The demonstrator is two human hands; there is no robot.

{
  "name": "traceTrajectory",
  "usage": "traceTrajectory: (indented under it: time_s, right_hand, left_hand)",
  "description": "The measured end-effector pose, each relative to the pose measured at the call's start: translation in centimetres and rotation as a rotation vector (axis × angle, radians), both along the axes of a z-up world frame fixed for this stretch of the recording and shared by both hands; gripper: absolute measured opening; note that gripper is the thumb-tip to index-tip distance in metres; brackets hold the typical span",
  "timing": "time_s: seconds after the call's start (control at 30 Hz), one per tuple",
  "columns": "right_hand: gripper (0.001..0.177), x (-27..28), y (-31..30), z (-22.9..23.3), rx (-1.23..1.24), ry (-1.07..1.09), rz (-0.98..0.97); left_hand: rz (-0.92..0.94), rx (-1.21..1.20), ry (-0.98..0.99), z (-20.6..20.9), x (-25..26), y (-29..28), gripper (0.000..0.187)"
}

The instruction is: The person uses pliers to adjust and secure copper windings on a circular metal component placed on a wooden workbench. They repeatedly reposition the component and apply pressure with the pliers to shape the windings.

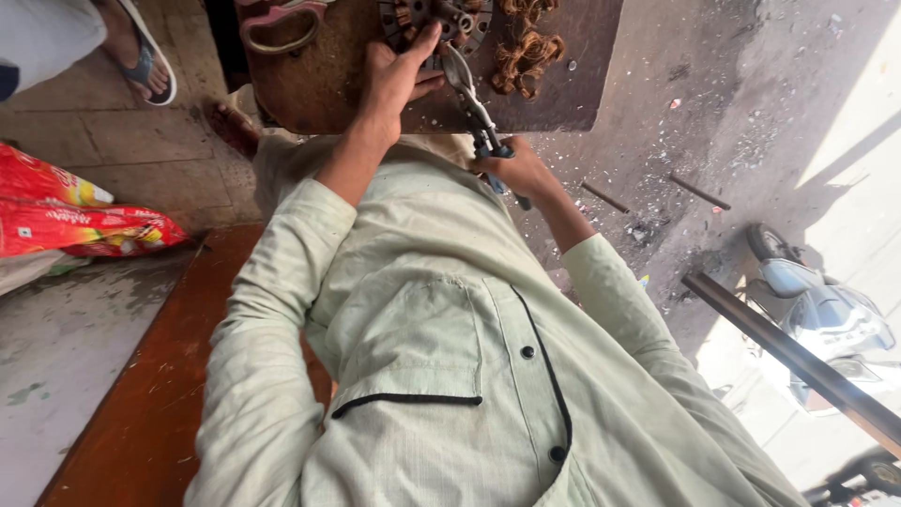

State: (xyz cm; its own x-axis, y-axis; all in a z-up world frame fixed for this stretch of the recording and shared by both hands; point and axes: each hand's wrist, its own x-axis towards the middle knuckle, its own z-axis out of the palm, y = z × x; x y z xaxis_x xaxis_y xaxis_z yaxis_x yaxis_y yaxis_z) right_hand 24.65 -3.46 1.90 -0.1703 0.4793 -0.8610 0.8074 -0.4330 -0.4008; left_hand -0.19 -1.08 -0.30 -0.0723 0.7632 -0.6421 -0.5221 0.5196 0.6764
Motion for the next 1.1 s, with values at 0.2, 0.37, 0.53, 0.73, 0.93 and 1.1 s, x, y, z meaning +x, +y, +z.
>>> traceTrajectory:
  time_s: [0.2,0.37,0.53,0.73,0.93,1.1]
  right_hand:
    - [0.075,1.2,-0.8,-2.8,-0.07,-0.073,-0.064]
    - [0.082,-0.1,-1.9,-1.8,0.068,-0.043,-0.057]
    - [0.081,-0.9,-2.6,-0.8,0.071,-0.099,-0.11]
    - [0.067,-0.5,-1.2,-1.1,0.008,-0.088,-0.044]
    - [0.06,-0.5,-1.6,-2.2,-0.047,-0.096,-0.065]
    - [0.069,-0.8,-3.2,-2.6,0.127,-0.119,-0.146]
  left_hand:
    - [-0.004,0.015,0.0,-0.4,0.0,0.3,0.038]
    - [-0.01,0.024,0.027,-0.5,-0.1,0.2,0.038]
    - [-0.026,0.062,-0.046,-0.8,-0.5,-0.2,0.041]
    - [-0.009,-0.058,-0.07,-0.3,-0.2,1.2,0.039]
    - [0.001,-0.145,-0.094,-0.5,-0.6,1.4,0.039]
    - [0.034,-0.136,-0.127,-0.8,-0.1,1.4,0.037]
